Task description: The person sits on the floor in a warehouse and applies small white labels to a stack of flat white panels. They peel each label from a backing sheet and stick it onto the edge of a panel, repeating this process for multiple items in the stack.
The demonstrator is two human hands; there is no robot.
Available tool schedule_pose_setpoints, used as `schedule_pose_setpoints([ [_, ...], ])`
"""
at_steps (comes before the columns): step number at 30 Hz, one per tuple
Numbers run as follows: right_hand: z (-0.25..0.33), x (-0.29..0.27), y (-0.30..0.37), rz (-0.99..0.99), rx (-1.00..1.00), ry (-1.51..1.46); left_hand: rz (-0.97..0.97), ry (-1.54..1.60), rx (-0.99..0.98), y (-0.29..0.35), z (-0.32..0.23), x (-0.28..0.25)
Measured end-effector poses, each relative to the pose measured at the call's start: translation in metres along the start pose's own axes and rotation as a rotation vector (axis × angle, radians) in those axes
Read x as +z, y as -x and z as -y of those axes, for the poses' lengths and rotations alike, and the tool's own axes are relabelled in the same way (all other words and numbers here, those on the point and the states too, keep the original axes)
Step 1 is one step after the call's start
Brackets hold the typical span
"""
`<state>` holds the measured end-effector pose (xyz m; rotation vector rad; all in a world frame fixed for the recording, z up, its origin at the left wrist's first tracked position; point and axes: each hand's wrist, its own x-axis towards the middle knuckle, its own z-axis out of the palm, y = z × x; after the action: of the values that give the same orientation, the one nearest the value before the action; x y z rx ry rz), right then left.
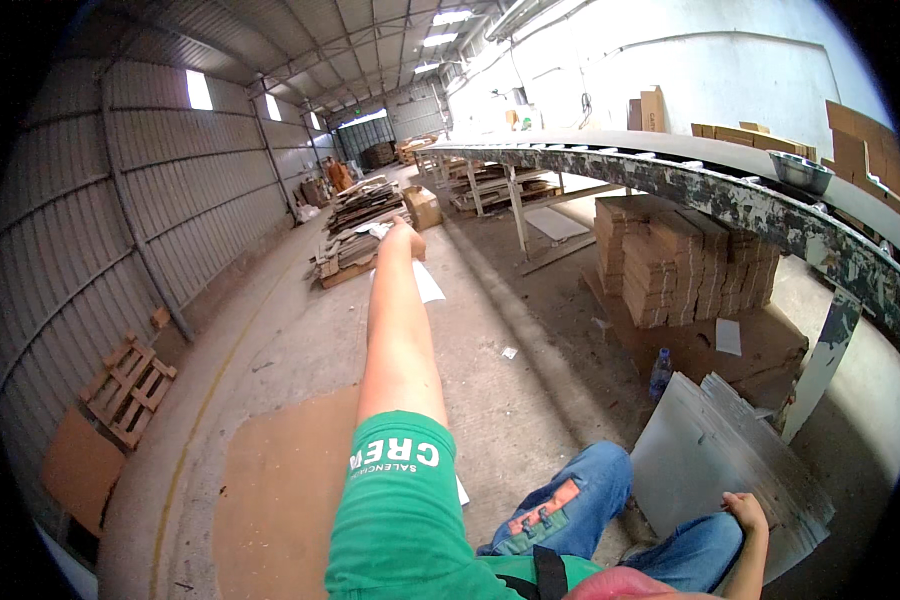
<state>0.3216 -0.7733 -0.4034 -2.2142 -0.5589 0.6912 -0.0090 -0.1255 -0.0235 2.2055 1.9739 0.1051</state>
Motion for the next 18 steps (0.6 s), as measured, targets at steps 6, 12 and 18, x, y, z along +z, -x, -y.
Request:
schedule_pose_setpoints([
  [6, 0.005, 0.001, -0.003, 0.001, 0.002, -0.069, -0.081, 0.01, -0.038, -0.007, -0.007, 0.017],
  [12, 0.01, 0.007, -0.001, 0.039, 0.025, -0.129, -0.121, -0.019, 0.017, -0.026, 0.005, 0.002],
  [18, 0.003, 0.009, -0.004, 0.029, 0.012, -0.186, -0.098, -0.053, -0.037, 0.004, -0.009, 0.03],
])
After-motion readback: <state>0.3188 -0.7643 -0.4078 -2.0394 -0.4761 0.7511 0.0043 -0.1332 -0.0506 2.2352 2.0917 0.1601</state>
